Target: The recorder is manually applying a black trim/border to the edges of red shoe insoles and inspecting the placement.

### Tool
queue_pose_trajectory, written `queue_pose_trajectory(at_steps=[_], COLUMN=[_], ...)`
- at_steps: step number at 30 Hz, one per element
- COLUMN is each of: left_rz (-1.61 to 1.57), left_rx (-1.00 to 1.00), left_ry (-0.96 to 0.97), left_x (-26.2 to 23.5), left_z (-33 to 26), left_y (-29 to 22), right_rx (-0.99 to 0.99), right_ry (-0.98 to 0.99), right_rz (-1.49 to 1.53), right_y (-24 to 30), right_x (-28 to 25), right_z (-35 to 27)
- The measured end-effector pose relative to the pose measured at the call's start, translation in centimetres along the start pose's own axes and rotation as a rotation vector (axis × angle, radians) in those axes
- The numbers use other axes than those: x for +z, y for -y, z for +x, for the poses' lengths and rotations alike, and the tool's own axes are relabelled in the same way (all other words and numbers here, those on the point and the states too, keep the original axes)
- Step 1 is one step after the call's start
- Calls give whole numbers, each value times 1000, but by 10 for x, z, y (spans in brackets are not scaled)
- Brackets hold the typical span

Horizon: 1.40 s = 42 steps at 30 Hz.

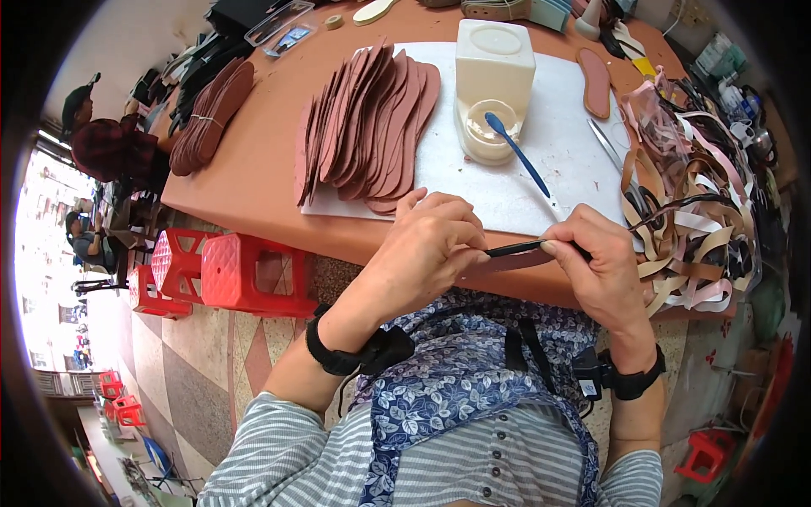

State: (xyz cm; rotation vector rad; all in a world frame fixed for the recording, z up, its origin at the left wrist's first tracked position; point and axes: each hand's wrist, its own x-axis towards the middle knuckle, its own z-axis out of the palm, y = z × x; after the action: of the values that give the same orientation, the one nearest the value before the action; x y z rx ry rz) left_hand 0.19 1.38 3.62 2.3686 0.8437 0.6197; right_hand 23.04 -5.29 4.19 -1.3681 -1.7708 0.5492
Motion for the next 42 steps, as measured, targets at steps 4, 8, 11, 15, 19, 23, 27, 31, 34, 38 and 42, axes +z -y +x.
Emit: queue_pose_trajectory(at_steps=[4,8,11,15,19,23,27,31,34,38,42], left_rz=[-60,-41,18,34,36,22,50,98,23,-120,-195], left_rx=[-16,19,55,48,-23,-46,-21,24,1,-106,-158], left_ry=[-6,-41,-66,-74,-82,-75,-85,-56,-42,-1,12], left_x=[5,8,9,8,8,8,10,9,5,3,4], left_z=[0,0,0,-2,-2,-1,0,0,1,1,1], left_y=[3,3,3,1,-3,-4,-4,-5,-5,-3,1], right_rx=[2,33,59,151,184,191,192,151,172,231,210], right_ry=[8,14,37,42,37,42,32,34,53,91,152], right_rz=[-9,4,7,93,127,121,106,94,120,132,150], right_y=[1,2,1,2,2,3,6,2,1,1,-8], right_x=[-1,-2,-3,-4,-5,-8,-11,-12,-14,-16,-12], right_z=[0,1,1,3,3,4,7,11,10,9,6])
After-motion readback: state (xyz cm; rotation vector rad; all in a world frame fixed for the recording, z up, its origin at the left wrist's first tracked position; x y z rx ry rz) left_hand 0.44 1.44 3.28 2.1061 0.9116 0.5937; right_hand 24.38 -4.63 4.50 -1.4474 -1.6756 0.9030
